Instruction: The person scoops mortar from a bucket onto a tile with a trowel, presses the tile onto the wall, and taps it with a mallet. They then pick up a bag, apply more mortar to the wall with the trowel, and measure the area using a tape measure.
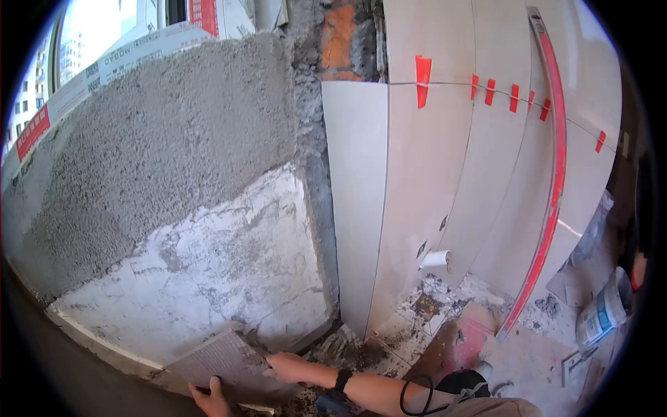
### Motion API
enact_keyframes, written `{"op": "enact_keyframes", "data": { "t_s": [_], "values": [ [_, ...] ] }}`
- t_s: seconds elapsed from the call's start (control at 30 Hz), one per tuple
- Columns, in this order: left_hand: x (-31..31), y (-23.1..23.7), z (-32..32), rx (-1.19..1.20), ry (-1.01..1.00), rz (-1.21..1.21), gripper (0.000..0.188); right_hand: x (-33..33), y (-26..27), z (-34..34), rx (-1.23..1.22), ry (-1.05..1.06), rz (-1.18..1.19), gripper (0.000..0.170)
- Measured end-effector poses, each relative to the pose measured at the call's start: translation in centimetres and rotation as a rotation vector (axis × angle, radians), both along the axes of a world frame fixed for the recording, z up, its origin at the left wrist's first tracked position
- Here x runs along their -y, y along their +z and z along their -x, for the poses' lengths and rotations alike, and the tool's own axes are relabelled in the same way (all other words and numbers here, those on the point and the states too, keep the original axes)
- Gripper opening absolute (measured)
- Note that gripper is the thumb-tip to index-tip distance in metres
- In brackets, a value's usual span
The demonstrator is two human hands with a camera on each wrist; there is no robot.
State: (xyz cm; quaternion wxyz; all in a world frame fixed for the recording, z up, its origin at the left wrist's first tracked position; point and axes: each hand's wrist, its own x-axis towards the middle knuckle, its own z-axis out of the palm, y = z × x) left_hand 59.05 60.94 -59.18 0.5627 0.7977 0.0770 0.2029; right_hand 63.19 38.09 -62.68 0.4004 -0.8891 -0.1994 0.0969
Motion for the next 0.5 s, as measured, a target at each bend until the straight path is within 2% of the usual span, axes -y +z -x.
{"op": "enact_keyframes", "data": {
  "t_s": [0.07, 0.17, 0.27, 0.37, 0.5],
  "values": [
    [-0.1, -0.3, -0.6, 0.047, -0.024, 0.023, 0.06, 0.4, -0.9, -0.4, 0.035, 0.016, 0.032, 0.046],
    [-0.5, -0.7, -1.2, 0.003, -0.077, 0.097, 0.058, 2.5, 2.3, 0.0, -0.096, 0.137, 0.066, 0.046],
    [-0.7, -1.3, -1.8, 0.034, -0.041, 0.019, 0.057, 4.9, -2.1, -0.7, 0.101, 0.232, -0.114, 0.045],
    [-0.5, -1.3, -1.9, 0.039, -0.109, 0.135, 0.058, 8.6, 3.4, 0.2, -0.153, 0.297, 0.076, 0.058],
    [1.8, 1.3, -0.8, -0.012, -0.069, 0.187, 0.06, 12.9, 6.9, 0.9, -0.086, 0.236, -0.008, 0.053]
  ]
}}
